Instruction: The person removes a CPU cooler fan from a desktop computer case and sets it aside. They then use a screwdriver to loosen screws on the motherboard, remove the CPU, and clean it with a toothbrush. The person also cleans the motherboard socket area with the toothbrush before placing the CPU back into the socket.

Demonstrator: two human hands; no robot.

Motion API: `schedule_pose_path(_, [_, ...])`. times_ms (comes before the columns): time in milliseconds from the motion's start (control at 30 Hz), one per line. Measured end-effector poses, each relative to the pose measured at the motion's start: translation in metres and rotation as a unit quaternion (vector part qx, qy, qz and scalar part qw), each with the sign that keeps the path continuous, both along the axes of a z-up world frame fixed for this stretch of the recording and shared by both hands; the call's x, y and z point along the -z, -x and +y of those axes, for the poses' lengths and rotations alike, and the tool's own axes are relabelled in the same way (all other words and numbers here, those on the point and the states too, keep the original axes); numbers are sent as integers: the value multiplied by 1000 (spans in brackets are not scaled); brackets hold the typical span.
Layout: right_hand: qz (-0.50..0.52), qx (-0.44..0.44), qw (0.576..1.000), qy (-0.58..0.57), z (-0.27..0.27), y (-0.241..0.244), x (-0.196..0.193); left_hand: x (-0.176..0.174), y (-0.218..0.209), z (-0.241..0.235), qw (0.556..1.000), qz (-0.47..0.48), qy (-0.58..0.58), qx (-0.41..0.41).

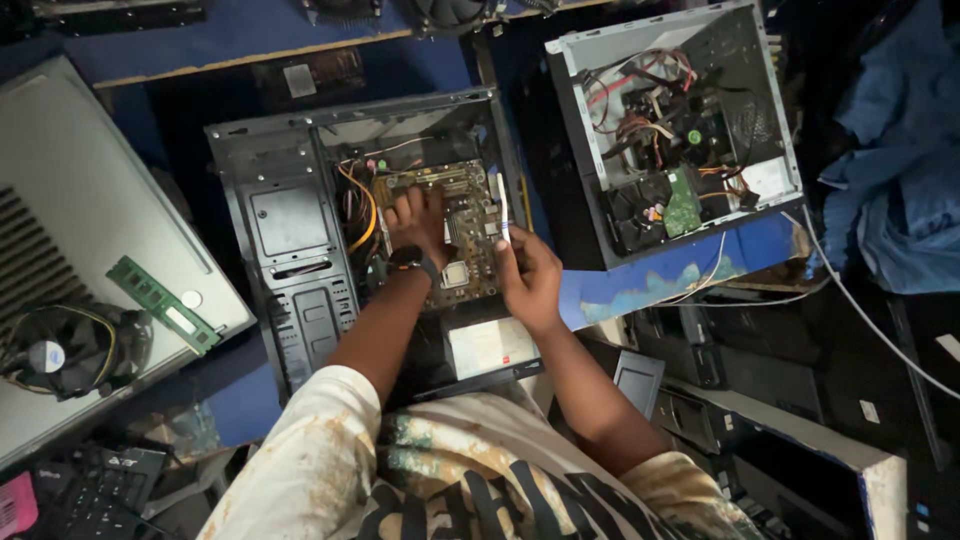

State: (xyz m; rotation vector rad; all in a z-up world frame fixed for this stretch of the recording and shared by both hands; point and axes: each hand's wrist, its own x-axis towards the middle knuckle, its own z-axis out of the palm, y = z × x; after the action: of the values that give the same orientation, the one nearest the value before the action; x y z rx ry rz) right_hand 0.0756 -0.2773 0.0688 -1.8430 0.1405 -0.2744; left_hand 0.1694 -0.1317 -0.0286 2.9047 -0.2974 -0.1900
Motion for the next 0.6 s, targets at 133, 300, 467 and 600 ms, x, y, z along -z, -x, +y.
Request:
schedule_pose_path(133, [10, 9, 1000, 26, -3, 1, 4, -2, -3, 2, 997, 75, 1, -13])
schedule_pose_path(300, [-2, -11, 999, -51, -2, 1, 10, 0, 1, -1, 996, 83, 28, 15])
schedule_pose_path(467, [17, -11, 998, -61, -3, 2, 11, 15, 6, -8, 995, 24, 15, 92])
schedule_pose_path(600, [30, -13, 996, -87, -2, 4, 10, 25, 13, -7, 985, -76, -4, 152])
